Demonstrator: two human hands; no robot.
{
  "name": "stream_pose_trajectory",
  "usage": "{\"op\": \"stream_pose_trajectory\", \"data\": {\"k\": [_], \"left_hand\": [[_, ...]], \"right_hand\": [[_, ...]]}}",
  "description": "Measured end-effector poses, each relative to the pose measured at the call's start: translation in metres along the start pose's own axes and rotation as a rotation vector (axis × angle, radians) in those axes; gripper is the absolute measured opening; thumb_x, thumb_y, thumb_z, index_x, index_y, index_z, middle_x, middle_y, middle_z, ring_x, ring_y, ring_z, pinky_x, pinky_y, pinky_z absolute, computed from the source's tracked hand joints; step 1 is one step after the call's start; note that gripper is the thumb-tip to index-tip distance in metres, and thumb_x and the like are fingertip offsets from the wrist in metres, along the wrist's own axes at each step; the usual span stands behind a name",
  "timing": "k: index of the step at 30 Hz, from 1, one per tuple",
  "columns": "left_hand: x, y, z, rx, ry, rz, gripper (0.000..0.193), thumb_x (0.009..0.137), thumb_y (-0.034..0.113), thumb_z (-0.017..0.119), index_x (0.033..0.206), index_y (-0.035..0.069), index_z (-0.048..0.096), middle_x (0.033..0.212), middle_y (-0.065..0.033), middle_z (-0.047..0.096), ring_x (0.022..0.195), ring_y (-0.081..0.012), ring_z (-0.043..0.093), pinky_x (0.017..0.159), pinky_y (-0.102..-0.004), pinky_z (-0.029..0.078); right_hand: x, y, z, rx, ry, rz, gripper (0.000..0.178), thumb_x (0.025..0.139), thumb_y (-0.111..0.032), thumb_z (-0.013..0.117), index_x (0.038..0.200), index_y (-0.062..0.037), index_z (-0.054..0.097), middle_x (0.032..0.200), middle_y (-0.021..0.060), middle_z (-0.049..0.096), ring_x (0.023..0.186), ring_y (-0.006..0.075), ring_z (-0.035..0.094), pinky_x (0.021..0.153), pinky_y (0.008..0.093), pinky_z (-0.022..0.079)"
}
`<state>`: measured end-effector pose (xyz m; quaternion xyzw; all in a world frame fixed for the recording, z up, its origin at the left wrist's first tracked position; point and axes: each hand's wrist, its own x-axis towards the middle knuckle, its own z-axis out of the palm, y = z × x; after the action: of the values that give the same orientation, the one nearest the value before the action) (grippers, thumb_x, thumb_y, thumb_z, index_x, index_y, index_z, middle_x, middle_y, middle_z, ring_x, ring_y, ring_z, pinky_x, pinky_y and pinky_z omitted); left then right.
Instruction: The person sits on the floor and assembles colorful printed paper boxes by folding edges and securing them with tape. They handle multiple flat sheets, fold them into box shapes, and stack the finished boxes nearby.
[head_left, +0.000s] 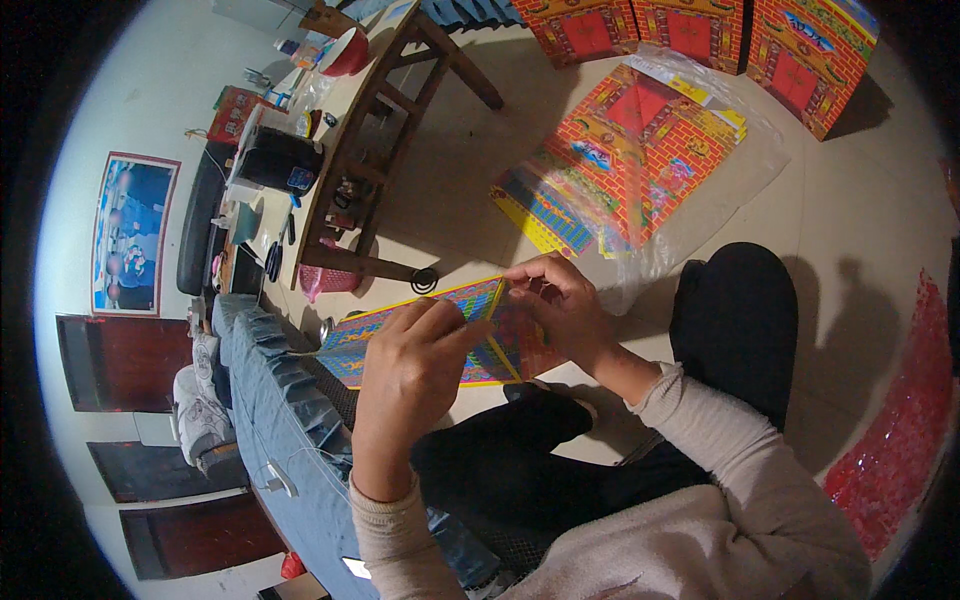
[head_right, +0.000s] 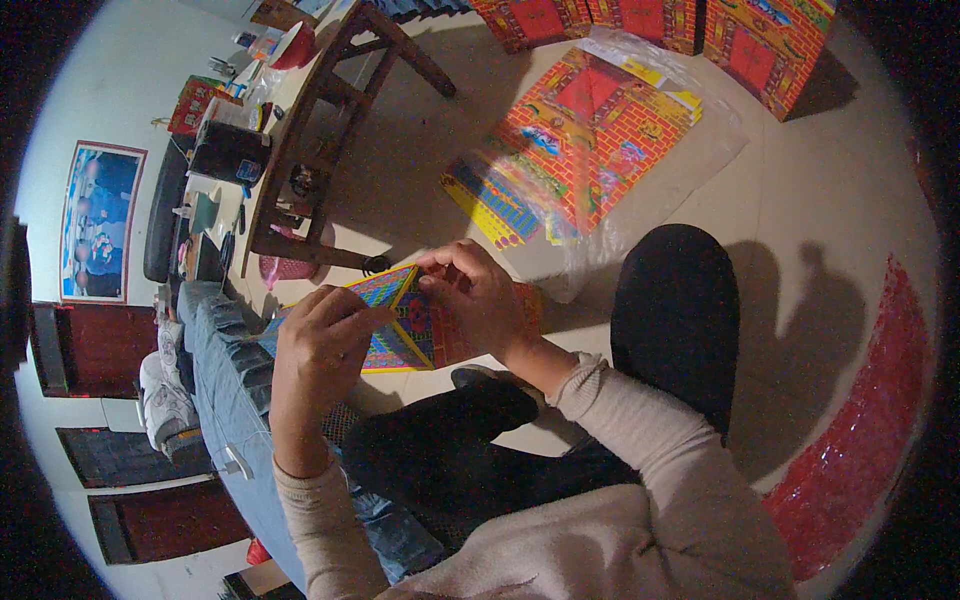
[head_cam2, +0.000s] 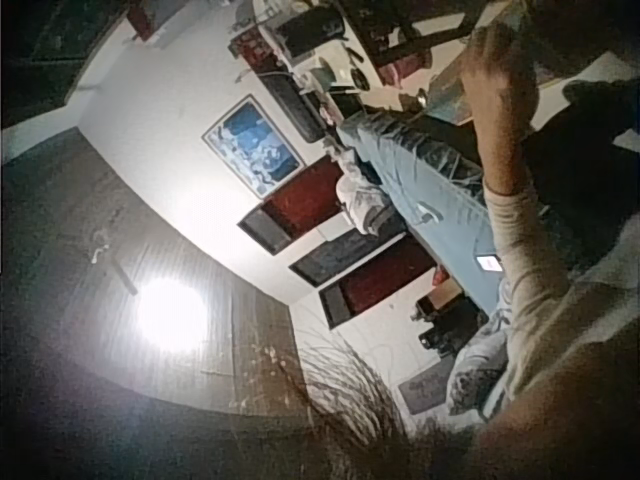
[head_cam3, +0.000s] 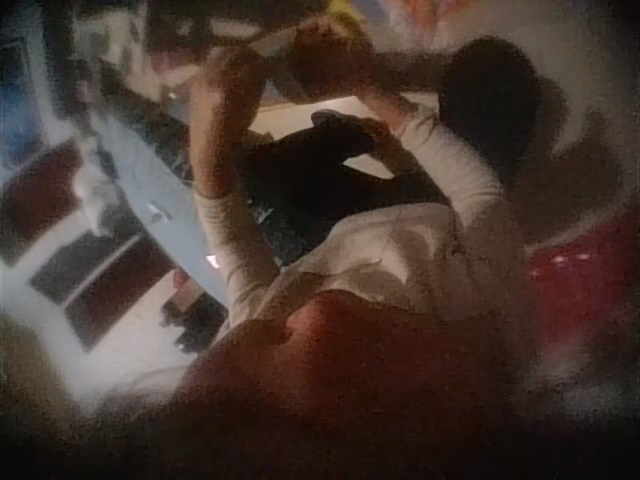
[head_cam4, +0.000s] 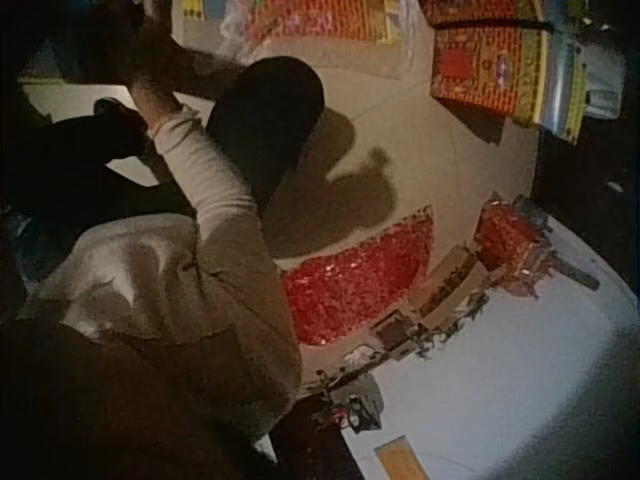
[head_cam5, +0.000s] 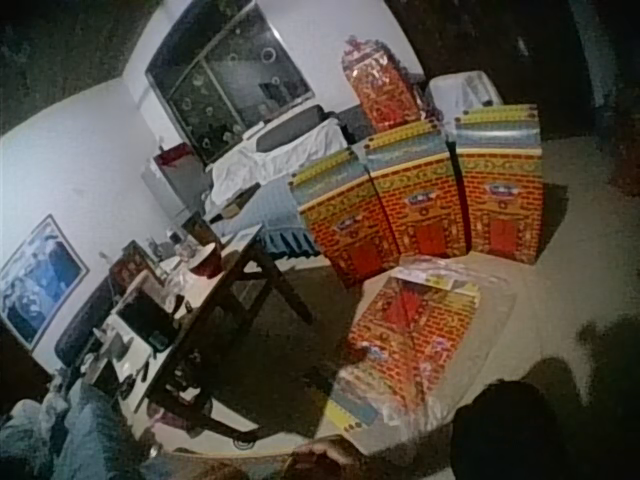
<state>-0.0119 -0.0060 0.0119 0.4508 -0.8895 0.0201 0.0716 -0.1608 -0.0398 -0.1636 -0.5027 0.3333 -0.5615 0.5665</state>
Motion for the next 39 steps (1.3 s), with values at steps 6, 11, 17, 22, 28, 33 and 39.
{"op": "stream_pose_trajectory", "data": {"k": [6,11,17,22,28,33,39], "left_hand": [[-0.002,0.003,-0.003,0.044,-0.035,-0.001,0.027,0.072,0.005,0.067,0.098,0.007,0.072,0.086,-0.0077,0.059,0.082,-0.0277,0.063,0.072,-0.0410,0.054],[-0.001,0.005,-0.005,0.099,-0.092,0.042,0.031,0.073,0.005,0.065,0.103,0.007,0.069,0.090,-0.0070,0.059,0.085,-0.0265,0.062,0.074,-0.0395,0.054],[0.002,0.009,-0.008,0.129,-0.125,0.045,0.030,0.074,0.005,0.063,0.104,0.007,0.068,0.088,-0.0071,0.056,0.086,-0.0263,0.061,0.074,-0.0393,0.053],[0.001,0.012,-0.008,0.158,-0.123,0.053,0.030,0.075,0.007,0.063,0.105,0.008,0.068,0.089,-0.0070,0.056,0.086,-0.0260,0.061,0.073,-0.0399,0.053],[0.005,0.018,-0.012,0.180,-0.180,0.019,0.034,0.073,0.007,0.065,0.106,0.008,0.071,0.094,-0.0079,0.060,0.089,-0.0274,0.063,0.077,-0.0413,0.053],[0.006,0.017,-0.013,0.194,-0.185,0.045,0.031,0.076,0.007,0.063,0.107,0.007,0.067,0.091,-0.0080,0.055,0.089,-0.0271,0.060,0.075,-0.0410,0.052],[0.010,0.021,-0.013,0.179,-0.207,0.026,0.031,0.074,0.007,0.063,0.104,0.007,0.068,0.091,-0.0092,0.055,0.090,-0.0290,0.060,0.076,-0.0417,0.051]], "right_hand": [[0.001,-0.007,-0.001,-0.078,-0.018,-0.007,0.020,0.095,-0.013,0.069,0.113,-0.0057,0.068,0.109,0.0049,0.064,0.093,0.0107,0.062,0.081,0.0277,0.050],[-0.001,-0.004,0.001,-0.090,0.024,-0.036,0.018,0.094,-0.015,0.070,0.109,-0.0053,0.067,0.104,0.0067,0.065,0.090,0.0194,0.065,0.080,0.0317,0.053],[-0.006,-0.004,0.002,-0.113,0.025,-0.021,0.017,0.098,-0.013,0.066,0.113,-0.0055,0.068,0.109,0.0064,0.065,0.092,0.0130,0.064,0.082,0.0284,0.052],[-0.010,-0.009,0.005,-0.091,0.015,-0.013,0.020,0.099,-0.016,0.063,0.116,-0.0060,0.067,0.113,0.0086,0.066,0.095,0.0158,0.067,0.082,0.0306,0.054],[-0.011,-0.019,0.003,-0.137,0.005,-0.011,0.021,0.098,-0.011,0.060,0.118,-0.0052,0.063,0.115,0.0114,0.063,0.101,0.0249,0.066,0.086,0.0351,0.053],[-0.014,-0.028,-0.002,-0.096,0.028,-0.083,0.021,0.097,-0.008,0.062,0.118,-0.0045,0.065,0.115,0.0106,0.065,0.100,0.0200,0.067,0.085,0.0316,0.054],[-0.030,-0.122,-0.074,-0.117,0.080,-0.244,0.022,0.096,0.000,0.062,0.117,-0.0041,0.067,0.113,0.0077,0.064,0.091,0.0110,0.063,0.080,0.0279,0.052]]}}
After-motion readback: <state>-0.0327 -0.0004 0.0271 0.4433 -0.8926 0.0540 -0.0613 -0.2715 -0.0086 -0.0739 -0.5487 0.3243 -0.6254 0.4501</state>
